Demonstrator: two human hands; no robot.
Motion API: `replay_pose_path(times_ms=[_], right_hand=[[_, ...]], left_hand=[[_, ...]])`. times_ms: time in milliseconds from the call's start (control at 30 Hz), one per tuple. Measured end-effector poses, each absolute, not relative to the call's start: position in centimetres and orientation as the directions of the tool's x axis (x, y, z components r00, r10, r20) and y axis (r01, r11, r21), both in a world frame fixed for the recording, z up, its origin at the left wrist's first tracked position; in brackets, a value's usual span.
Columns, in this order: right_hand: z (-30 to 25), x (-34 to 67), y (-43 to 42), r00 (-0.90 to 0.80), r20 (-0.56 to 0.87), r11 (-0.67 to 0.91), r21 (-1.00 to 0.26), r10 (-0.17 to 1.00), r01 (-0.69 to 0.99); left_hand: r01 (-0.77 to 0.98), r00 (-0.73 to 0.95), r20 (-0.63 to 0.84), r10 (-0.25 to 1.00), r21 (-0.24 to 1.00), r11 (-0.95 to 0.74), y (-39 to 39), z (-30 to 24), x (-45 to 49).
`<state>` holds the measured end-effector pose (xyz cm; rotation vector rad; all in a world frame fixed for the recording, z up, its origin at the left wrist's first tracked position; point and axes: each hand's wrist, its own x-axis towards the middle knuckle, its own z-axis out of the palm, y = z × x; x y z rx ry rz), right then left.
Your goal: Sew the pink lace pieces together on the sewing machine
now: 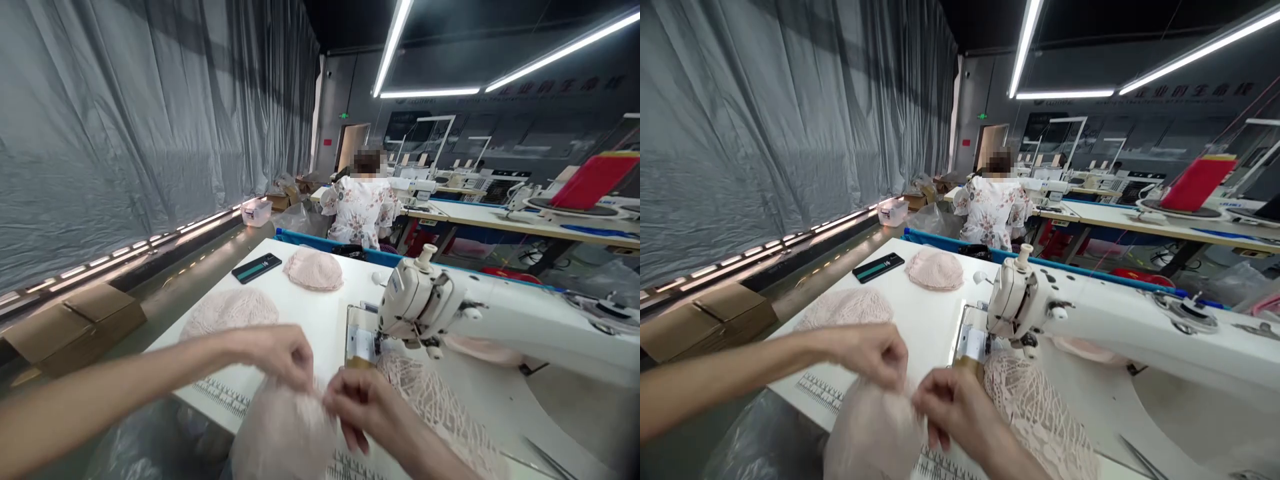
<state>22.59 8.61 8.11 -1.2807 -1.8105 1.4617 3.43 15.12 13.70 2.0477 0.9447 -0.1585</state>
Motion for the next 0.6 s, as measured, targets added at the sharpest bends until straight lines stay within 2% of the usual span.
replay_pose_path(times_ms=[133,167,200,267,300,367,433,500,600], right_hand=[[11.6,22.4,14.4,-0.384,0.180,0.326,-0.874,0.906,0.361],[11.5,22.8,15.2,-0.373,0.276,0.418,-0.824,0.886,0.383],[11.1,23.4,15.8,-0.375,0.359,0.500,-0.762,0.855,0.410],[9.3,24.8,16.3,-0.431,0.461,0.628,-0.626,0.776,0.461],[8.1,25.6,16.3,-0.482,0.473,0.674,-0.565,0.738,0.477],[5.6,27.1,16.1,-0.577,0.457,0.735,-0.448,0.677,0.508],[3.6,28.5,15.7,-0.629,0.434,0.764,-0.342,0.645,0.548],[2.4,29.5,15.4,-0.660,0.421,0.779,-0.251,0.622,0.575],[1.7,30.6,15.3,-0.690,0.415,0.793,-0.151,0.593,0.591]], left_hand=[[0.653,0.721,-0.178,0.669,0.497,-0.572,19.7,20.8,4.1],[0.648,0.727,-0.096,0.680,0.426,-0.632,19.9,21.1,4.3],[0.633,0.751,0.034,0.660,0.248,-0.733,19.8,20.6,4.6],[0.547,0.831,0.175,0.528,-0.089,-0.832,18.9,17.1,5.4],[0.485,0.870,0.212,0.446,-0.205,-0.850,18.3,14.4,5.9],[0.360,0.925,0.250,0.287,-0.328,-0.873,17.0,8.3,7.1],[0.322,0.933,0.266,0.240,-0.325,-0.889,15.9,2.9,8.3],[0.348,0.914,0.299,0.276,-0.225,-0.910,15.4,-0.3,9.2],[0.359,0.884,0.331,0.329,-0.031,-0.933,16.0,-0.9,9.9]])
